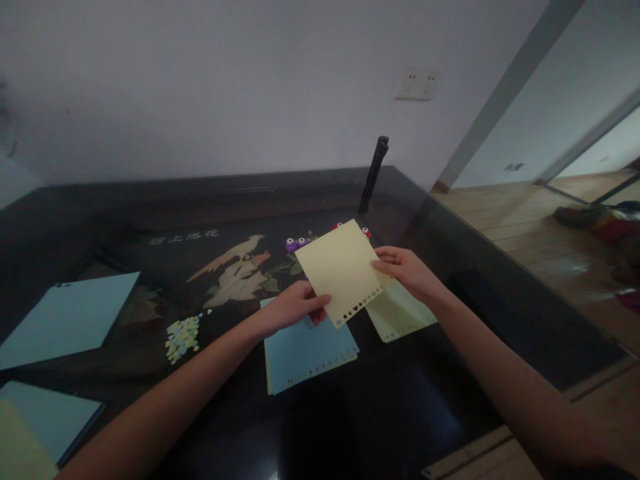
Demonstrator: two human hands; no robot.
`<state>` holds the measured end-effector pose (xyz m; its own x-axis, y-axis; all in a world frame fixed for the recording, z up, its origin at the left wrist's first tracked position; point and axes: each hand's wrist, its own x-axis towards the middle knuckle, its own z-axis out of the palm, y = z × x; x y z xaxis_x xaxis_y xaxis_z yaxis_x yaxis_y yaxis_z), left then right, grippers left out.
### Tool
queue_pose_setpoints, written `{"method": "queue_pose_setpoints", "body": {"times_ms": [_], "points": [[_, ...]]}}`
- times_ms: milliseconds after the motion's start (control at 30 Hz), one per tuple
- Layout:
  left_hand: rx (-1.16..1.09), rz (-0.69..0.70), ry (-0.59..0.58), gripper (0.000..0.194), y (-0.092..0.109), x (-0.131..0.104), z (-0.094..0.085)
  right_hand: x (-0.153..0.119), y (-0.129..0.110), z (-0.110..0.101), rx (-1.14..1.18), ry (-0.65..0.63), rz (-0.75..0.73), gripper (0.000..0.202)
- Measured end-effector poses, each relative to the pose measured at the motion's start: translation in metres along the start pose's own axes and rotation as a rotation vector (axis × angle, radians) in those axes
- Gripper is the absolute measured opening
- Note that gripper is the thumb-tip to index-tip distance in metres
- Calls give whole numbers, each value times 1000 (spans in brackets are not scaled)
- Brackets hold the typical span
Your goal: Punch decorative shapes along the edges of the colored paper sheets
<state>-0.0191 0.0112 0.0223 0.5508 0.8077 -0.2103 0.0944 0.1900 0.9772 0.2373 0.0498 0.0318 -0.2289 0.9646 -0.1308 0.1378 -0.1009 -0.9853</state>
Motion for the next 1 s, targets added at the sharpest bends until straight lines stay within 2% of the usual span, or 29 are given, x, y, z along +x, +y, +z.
{"method": "queue_pose_setpoints", "body": {"times_ms": [100,233,300,367,500,733,833,1000], "points": [[64,22,49,14,6,-2,-6,-7,3,3,10,-50,28,32],[7,94,324,10,16,-2,-19,-16,4,3,50,-66,64,32],[-28,117,411,10,21,-1,-25,-19,4,3,89,-69,85,32],[-25,108,448,7,24,-2,-29,-21,6,3,106,-64,106,32],[53,66,458,5,27,-3,-32,-21,8,5,104,-62,131,31],[206,116,457,6,25,0,-31,-29,-2,2,89,-64,128,33],[270,156,438,7,24,8,-28,-35,-8,-6,86,-30,123,38],[328,228,360,9,31,35,-14,-47,-9,-32,44,119,109,47]]}}
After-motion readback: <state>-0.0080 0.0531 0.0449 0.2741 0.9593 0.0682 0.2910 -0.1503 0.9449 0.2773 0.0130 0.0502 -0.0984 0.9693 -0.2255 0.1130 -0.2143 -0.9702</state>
